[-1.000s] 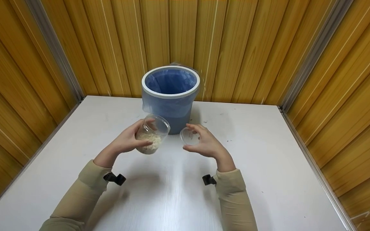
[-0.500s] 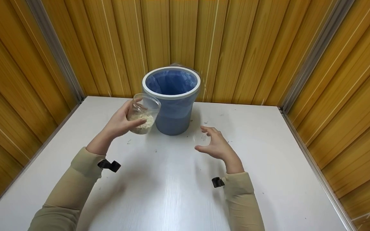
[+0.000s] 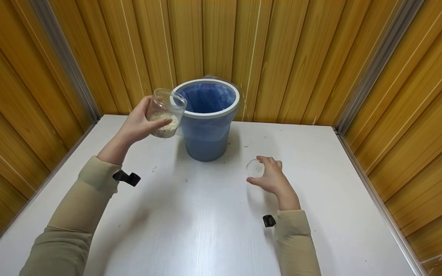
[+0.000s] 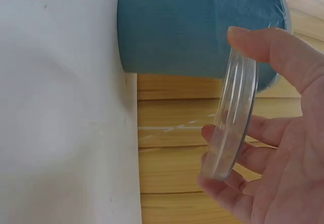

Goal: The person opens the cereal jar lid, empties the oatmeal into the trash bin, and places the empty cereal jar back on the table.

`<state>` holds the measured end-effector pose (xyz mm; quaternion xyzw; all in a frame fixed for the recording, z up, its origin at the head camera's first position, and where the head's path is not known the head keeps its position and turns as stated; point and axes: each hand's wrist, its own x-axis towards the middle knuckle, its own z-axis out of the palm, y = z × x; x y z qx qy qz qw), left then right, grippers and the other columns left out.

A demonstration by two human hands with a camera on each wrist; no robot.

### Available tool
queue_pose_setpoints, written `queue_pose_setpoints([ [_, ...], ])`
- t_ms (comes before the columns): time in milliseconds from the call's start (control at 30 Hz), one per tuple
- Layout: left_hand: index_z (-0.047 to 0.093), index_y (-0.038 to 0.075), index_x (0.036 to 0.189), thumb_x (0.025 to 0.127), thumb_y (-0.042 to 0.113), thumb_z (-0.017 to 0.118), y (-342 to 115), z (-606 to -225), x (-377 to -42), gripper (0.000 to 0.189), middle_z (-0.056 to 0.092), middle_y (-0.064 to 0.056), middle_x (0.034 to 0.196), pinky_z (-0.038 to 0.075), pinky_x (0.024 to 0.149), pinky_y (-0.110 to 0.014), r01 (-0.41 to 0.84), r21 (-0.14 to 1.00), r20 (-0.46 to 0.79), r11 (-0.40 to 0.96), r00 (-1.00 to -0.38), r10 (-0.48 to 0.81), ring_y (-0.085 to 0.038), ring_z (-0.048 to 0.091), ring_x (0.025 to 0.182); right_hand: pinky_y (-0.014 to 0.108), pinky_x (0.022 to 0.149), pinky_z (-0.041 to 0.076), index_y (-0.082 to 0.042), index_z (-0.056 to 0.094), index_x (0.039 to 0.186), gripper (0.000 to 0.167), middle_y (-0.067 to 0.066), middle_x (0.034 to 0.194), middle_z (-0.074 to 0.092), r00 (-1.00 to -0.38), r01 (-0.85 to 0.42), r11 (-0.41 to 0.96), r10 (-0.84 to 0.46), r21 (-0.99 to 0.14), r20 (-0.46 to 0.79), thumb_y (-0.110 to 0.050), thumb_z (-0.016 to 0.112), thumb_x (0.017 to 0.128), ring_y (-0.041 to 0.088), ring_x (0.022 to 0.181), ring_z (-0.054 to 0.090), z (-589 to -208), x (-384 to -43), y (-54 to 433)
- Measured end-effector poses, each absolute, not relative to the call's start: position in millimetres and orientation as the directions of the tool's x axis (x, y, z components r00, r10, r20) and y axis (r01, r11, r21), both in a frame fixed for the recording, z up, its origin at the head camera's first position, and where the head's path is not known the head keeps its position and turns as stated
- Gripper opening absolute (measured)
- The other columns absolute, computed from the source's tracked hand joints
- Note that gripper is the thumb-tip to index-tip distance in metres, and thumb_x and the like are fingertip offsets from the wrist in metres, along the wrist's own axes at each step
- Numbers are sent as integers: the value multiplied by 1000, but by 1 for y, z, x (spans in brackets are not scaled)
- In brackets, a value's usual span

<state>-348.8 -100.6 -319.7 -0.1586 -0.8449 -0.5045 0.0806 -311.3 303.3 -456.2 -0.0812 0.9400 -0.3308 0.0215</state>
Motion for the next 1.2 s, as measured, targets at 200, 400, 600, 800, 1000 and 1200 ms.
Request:
queue_pose_setpoints([
  [200, 40, 12, 147, 82, 46, 84, -101, -306, -364, 86, 57, -13, 142, 54, 102, -46, 340, 824, 296, 454, -940, 167, -29, 60, 121, 67, 110, 38, 0, 40, 153, 86, 28, 153, 44, -990, -104, 795, -142, -598, -16, -34, 82, 86, 45, 136, 35, -464, -311, 312],
  [400, 37, 11, 150, 82, 47, 83, -98, -296, -381, 90, 54, -14, 147, 53, 105, -47, 334, 819, 295, 466, -943, 157, -29, 57, 126, 68, 106, 40, 1, 41, 153, 84, 33, 149, 40, -991, -71, 813, -126, -577, -56, -33, 81, 87, 48, 134, 35, -473, -312, 319],
  [600, 37, 12, 152, 82, 44, 85, -93, -287, -398, 91, 53, -12, 149, 52, 108, -43, 321, 790, 289, 522, -946, 144, -28, 57, 128, 67, 101, 44, 2, 42, 152, 84, 34, 143, 43, -985, -41, 822, -128, -568, -114, -34, 81, 86, 51, 132, 38, -482, -313, 324],
  [800, 34, 16, 156, 83, 48, 83, -90, -275, -408, 94, 51, -8, 151, 52, 109, -43, 262, 710, 238, 654, -963, 129, -26, 55, 131, 68, 102, 43, 2, 44, 150, 85, 33, 144, 46, -981, -34, 830, -135, -557, -142, -36, 82, 84, 50, 132, 38, -487, -314, 328],
  [1000, 30, 16, 157, 84, 57, 78, -85, -266, -416, 97, 52, -12, 149, 50, 110, -47, 250, 548, 238, 798, -961, 138, -29, 56, 129, 68, 105, 41, 3, 47, 148, 82, 33, 143, 48, -980, -39, 832, -141, -554, -142, -32, 83, 83, 52, 133, 38, -490, -314, 327],
  [1200, 25, 15, 161, 85, 56, 77, -79, -263, -422, 101, 39, -17, 163, 39, 120, -54, 219, 427, 226, 878, -965, 131, -37, 45, 145, 65, 106, 42, 3, 49, 146, 80, 32, 142, 49, -979, -42, 832, -145, -552, -145, -30, 84, 82, 50, 133, 39, -493, -316, 324],
])
